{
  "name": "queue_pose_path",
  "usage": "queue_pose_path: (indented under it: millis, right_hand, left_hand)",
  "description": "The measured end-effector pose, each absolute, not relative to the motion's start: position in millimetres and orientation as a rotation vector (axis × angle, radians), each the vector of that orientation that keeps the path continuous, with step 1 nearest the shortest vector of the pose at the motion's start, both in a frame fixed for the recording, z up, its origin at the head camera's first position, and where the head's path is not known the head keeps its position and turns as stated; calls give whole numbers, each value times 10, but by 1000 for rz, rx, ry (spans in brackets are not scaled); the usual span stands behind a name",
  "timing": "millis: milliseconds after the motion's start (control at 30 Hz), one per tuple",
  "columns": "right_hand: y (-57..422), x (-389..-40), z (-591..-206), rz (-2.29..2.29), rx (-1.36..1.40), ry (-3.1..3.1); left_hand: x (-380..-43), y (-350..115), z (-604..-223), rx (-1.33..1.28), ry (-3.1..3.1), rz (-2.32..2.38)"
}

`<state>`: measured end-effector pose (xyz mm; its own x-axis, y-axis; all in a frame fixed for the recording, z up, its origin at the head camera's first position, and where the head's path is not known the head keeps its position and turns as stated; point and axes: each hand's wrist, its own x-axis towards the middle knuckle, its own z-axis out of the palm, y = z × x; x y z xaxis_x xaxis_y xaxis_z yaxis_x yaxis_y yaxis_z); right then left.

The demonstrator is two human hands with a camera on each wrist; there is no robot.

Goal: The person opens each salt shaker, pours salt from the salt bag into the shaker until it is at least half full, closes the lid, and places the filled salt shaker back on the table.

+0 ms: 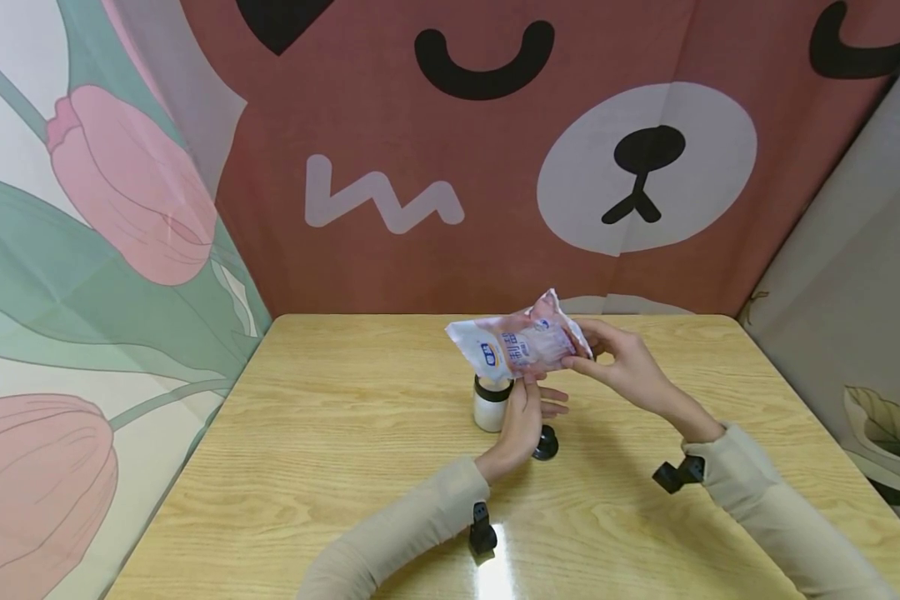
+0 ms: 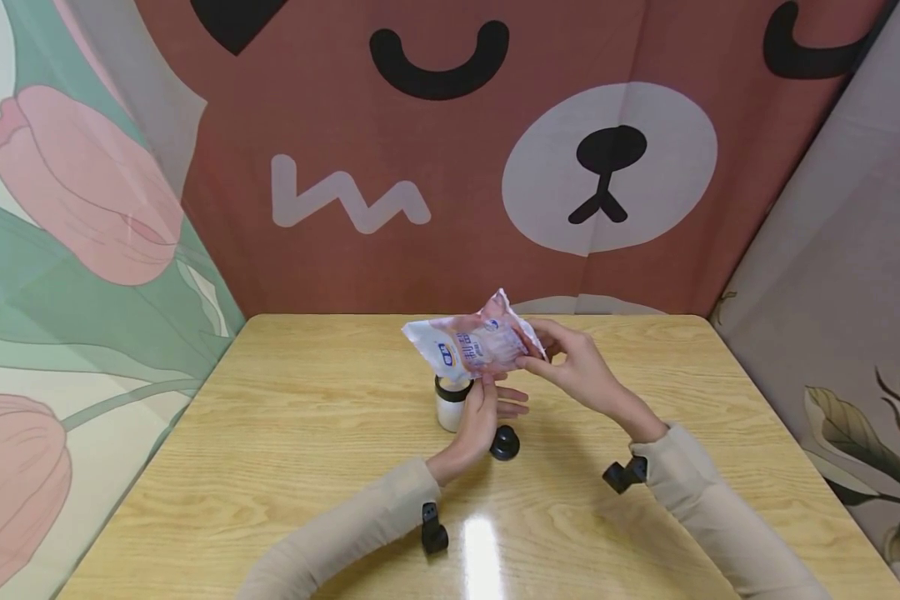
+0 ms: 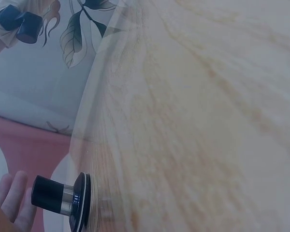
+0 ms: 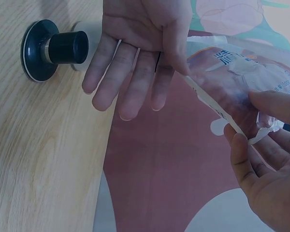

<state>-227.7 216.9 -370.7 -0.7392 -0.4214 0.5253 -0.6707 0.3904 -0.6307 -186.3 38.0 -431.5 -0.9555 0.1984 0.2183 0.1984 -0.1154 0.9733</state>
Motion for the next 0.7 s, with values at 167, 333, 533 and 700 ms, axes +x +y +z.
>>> queue_pose_path:
  millis: [167, 333, 533, 700]
  right_hand:
    - [2072, -2119, -3508, 1251, 956, -2373]
    - [2046, -2078, -3459, 1246, 953, -2372]
    - [2047, -2080, -3467, 1230, 948, -2375]
    - [2107, -2178, -3599, 1224, 941, -2371]
  left_hand:
    - [-2000, 440, -4537, -459, -2097, -2272]
    - [-2018, 443, -4538, -457, -2099, -2294]
    - [-2058, 453, -4606, -447, -2109, -2300]
    - [-2069, 464, -4634, -430, -2115, -2268]
